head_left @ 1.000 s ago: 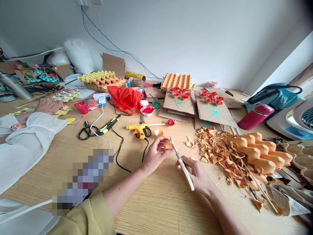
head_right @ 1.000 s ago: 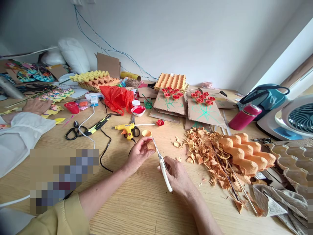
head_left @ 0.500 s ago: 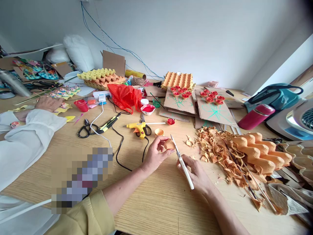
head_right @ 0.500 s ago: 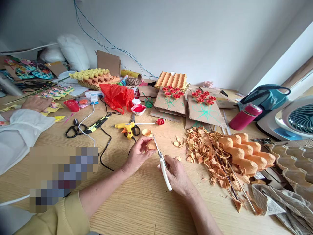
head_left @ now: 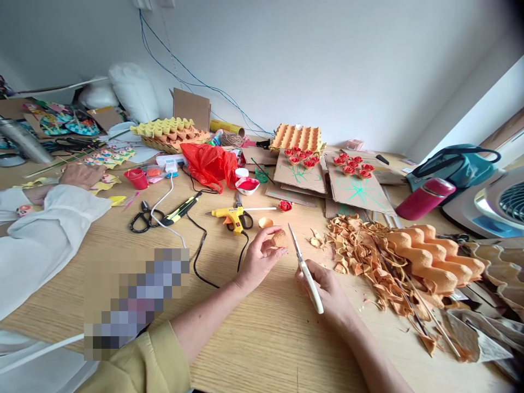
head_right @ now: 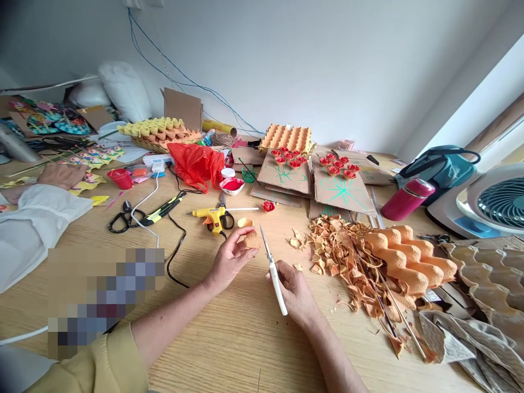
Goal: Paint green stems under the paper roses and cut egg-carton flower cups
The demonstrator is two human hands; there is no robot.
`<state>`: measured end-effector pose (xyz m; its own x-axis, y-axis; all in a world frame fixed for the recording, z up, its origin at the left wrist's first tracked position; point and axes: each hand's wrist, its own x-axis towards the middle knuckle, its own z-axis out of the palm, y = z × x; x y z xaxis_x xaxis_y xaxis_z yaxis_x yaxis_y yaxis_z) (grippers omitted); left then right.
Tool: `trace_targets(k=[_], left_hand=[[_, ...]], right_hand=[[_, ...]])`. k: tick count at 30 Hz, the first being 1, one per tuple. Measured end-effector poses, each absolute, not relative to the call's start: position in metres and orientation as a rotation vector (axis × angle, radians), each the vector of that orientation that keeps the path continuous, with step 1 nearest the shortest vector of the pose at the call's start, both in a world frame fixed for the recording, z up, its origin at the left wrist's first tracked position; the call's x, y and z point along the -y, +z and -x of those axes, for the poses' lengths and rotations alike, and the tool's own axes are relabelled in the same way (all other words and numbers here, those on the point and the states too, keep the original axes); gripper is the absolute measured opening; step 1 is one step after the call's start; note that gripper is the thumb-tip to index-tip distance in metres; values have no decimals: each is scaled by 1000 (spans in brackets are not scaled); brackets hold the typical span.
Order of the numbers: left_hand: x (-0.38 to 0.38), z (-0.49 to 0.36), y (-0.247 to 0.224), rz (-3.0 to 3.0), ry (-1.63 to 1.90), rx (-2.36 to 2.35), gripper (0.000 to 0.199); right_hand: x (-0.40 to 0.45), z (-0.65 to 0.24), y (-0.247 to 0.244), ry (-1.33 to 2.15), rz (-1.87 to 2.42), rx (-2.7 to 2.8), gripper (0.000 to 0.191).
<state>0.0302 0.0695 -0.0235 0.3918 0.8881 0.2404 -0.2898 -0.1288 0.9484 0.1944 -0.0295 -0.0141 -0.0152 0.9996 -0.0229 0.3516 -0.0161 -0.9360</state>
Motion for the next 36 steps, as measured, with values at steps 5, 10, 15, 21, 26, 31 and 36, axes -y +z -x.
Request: trace_targets(k=[5, 10, 15, 21, 26, 31, 36], left_hand=[[-68, -31, -23, -1351, 1120, -614, 46], [-70, -33, -24, -1418, 1144, -583, 45], [-68, -33, -23, -1354, 1129, -597, 41], [-80, -27, -22, -1195, 1250, -641, 39], [-92, -24, -21, -1099, 1369, -689, 43], [-93, -23, -22, -1182, 1396, -719, 44], [-90, -24, -23, -1224, 1372, -710, 43]], right_hand=[[30, -195, -11, 1031, 1512, 1482, 42], [29, -195, -14, 1058, 1492, 1488, 40], [26, -194, -19, 1112, 1466, 1404, 43], [26, -205, -10, 891, 1711, 1466, 44], [36, -199, 0, 311, 2067, 1856, 28], [43, -166, 0, 132, 2155, 2183, 25], [42, -179, 8, 40, 2539, 1967, 33]])
